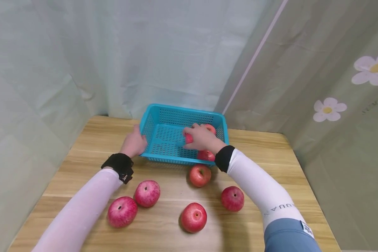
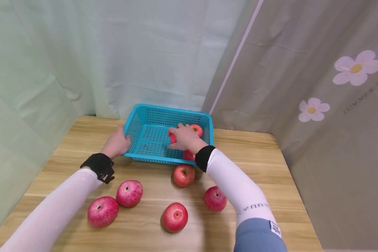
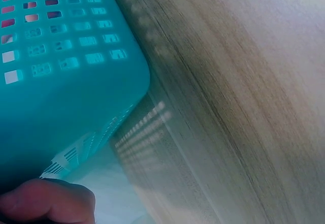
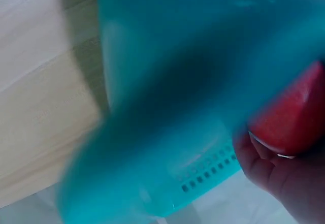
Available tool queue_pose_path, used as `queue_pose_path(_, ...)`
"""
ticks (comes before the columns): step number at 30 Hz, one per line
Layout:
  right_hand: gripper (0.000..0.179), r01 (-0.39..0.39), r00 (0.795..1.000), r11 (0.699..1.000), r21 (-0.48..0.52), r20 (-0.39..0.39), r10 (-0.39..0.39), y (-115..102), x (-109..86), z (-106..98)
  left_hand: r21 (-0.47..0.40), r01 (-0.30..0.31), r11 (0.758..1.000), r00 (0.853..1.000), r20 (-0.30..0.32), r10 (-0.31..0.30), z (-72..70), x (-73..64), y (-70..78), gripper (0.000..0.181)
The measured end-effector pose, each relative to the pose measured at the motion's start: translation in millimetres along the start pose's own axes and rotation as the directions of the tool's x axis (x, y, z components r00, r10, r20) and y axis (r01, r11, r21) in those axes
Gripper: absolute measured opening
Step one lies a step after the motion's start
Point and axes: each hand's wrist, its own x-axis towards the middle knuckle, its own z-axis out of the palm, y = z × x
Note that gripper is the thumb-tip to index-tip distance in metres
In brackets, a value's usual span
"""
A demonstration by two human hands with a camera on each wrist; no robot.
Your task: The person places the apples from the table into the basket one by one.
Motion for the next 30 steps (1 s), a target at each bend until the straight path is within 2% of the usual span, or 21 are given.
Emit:
queue_pose_path(9, 0.056, -0.024, 0.999, 1.000, 0.011, 0.027, 0.024, 2, 7.0, 16, 0.001, 0.008, 1.000, 1.000, 0.018, -0.008, -0.6, -2.2, 2.2, 0.061)
queue_pose_path(14, 0.053, 0.013, 0.999, 1.000, 0.020, 0.042, -0.014, 2, 6.8, 18, -0.002, 0.007, 1.000, 1.000, 0.015, -0.007, -2.5, -3.5, 3.3, 0.060)
queue_pose_path(21, 0.052, 0.069, 0.997, 0.998, -0.004, 0.035, -0.069, 3, 5.2, 30, -0.001, 0.001, 1.000, 1.000, 0.011, -0.001, -1.0, -4.9, 5.1, 0.061)
queue_pose_path(30, 0.053, 0.053, 0.999, 0.998, -0.044, 0.005, -0.053, 8, 5.6, 46, -0.005, -0.005, 1.000, 1.000, 0.015, 0.005, -0.4, -8.0, 5.4, 0.062)
